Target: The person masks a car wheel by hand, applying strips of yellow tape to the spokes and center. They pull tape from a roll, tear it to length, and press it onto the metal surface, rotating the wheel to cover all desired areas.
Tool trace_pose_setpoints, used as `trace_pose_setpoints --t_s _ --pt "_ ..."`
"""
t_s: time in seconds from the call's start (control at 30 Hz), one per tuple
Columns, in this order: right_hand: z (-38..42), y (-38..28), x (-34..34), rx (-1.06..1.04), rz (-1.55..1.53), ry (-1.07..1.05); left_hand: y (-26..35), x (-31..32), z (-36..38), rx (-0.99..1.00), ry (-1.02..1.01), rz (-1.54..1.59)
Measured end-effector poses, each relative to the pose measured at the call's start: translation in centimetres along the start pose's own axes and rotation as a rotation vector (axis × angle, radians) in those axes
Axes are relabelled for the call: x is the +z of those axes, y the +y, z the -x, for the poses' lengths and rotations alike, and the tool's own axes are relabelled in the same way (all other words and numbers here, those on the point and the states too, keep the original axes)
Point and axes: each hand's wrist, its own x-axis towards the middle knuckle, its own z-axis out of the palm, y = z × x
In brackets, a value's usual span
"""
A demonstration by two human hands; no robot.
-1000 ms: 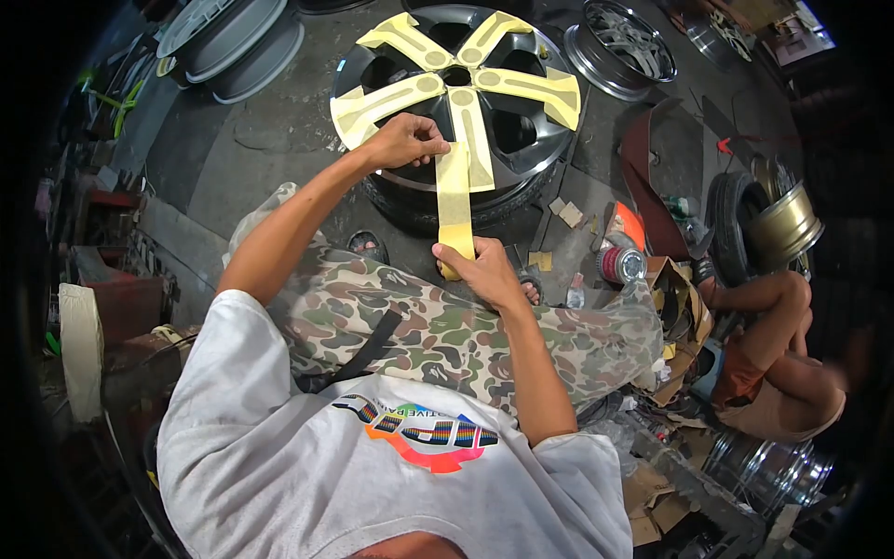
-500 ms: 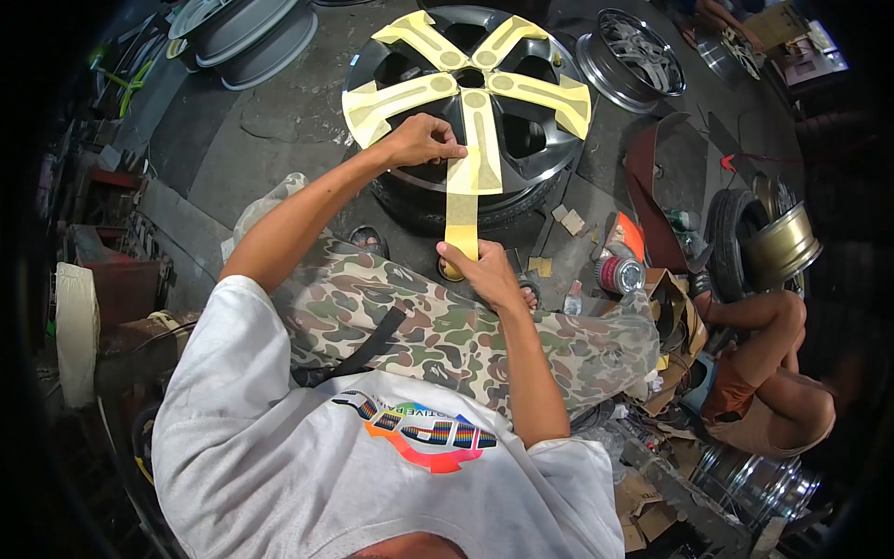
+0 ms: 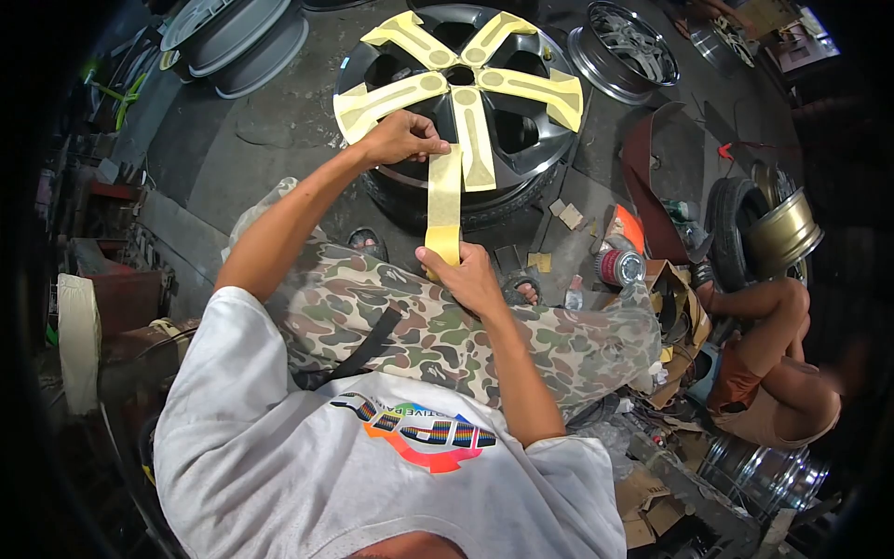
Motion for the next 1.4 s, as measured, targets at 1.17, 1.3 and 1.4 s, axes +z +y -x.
trace_pose_setpoints --t_s 1.17,1.3,1.4 --pt "-2.0 1.3 -0.4 0.071 0.016 0.058 -0.5 2.5 -0.9 0.002 0.197 -0.256" --pt "-2.1 1.4 -0.1 0.064 0.013 0.075 -0.4 2.7 -1.3 -0.071 0.235 -0.228" --pt "-2.5 2.3 -0.2 0.077 0.026 0.082 -0.4 2.5 -1.9 -0.128 0.237 -0.212"
